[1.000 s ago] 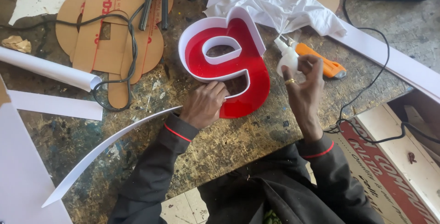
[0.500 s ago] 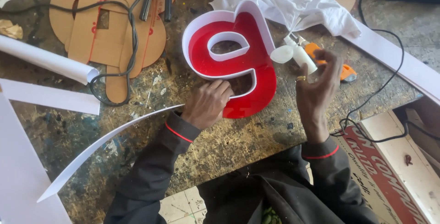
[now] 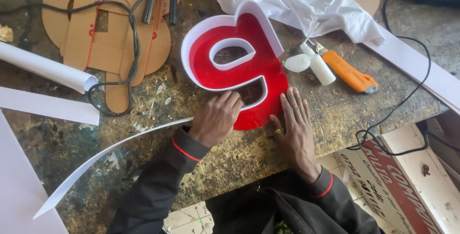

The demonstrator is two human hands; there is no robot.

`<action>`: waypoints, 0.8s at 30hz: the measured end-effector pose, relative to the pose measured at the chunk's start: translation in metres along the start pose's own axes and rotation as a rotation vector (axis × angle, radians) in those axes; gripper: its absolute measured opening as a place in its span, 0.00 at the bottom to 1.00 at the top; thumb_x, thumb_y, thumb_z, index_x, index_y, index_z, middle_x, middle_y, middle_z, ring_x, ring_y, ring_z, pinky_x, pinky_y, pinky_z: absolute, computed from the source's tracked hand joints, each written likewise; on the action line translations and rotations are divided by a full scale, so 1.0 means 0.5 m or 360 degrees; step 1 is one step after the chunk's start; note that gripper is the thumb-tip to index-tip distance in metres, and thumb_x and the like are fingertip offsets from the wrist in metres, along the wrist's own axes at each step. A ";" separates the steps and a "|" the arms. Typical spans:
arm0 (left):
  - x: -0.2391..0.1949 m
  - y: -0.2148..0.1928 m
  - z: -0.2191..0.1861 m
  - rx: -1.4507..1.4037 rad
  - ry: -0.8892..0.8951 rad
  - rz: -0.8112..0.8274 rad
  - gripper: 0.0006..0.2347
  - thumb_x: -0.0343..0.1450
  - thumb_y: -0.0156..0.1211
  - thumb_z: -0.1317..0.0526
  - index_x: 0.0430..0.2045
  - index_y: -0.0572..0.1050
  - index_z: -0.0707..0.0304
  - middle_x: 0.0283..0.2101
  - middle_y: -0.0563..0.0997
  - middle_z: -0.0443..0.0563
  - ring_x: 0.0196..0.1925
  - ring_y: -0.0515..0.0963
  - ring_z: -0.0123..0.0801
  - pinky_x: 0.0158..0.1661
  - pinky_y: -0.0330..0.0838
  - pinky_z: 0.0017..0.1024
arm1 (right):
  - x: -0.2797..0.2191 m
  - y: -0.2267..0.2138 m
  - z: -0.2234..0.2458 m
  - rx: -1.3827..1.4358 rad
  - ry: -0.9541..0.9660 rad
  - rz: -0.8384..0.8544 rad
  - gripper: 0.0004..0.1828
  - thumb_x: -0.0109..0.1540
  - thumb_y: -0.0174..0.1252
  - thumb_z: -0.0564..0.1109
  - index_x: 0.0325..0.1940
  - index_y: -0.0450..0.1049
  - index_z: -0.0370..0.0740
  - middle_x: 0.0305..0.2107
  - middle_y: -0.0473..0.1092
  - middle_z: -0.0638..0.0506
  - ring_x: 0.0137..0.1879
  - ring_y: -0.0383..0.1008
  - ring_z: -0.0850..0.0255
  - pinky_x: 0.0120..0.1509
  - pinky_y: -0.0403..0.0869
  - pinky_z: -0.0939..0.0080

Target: Assembling a 3D channel letter by heating, bending, and gluing a plastic border to an acrylic face.

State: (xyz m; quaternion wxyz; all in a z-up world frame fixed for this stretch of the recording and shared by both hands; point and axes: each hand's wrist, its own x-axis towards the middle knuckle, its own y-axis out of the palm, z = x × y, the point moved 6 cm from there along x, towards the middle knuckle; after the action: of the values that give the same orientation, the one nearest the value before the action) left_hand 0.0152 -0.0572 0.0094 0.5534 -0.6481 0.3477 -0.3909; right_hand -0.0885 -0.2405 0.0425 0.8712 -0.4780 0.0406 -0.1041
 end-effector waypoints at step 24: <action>0.036 -0.116 -0.040 0.0234 -0.0832 -0.0069 0.05 0.83 0.62 0.59 0.43 0.84 0.56 0.46 0.85 0.46 0.52 0.84 0.34 0.54 0.83 0.30 | 0.100 -0.035 0.036 0.0124 -0.0045 -0.0080 0.11 0.80 0.56 0.40 0.57 0.78 0.28 0.57 0.78 0.33 0.65 0.78 0.41 0.72 0.77 0.40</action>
State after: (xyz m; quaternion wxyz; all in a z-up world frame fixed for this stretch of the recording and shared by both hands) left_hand 0.0065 -0.0737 0.0705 0.6613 -0.6925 0.1498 -0.2464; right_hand -0.0393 -0.2459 0.0683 0.8868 -0.4460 0.0122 -0.1208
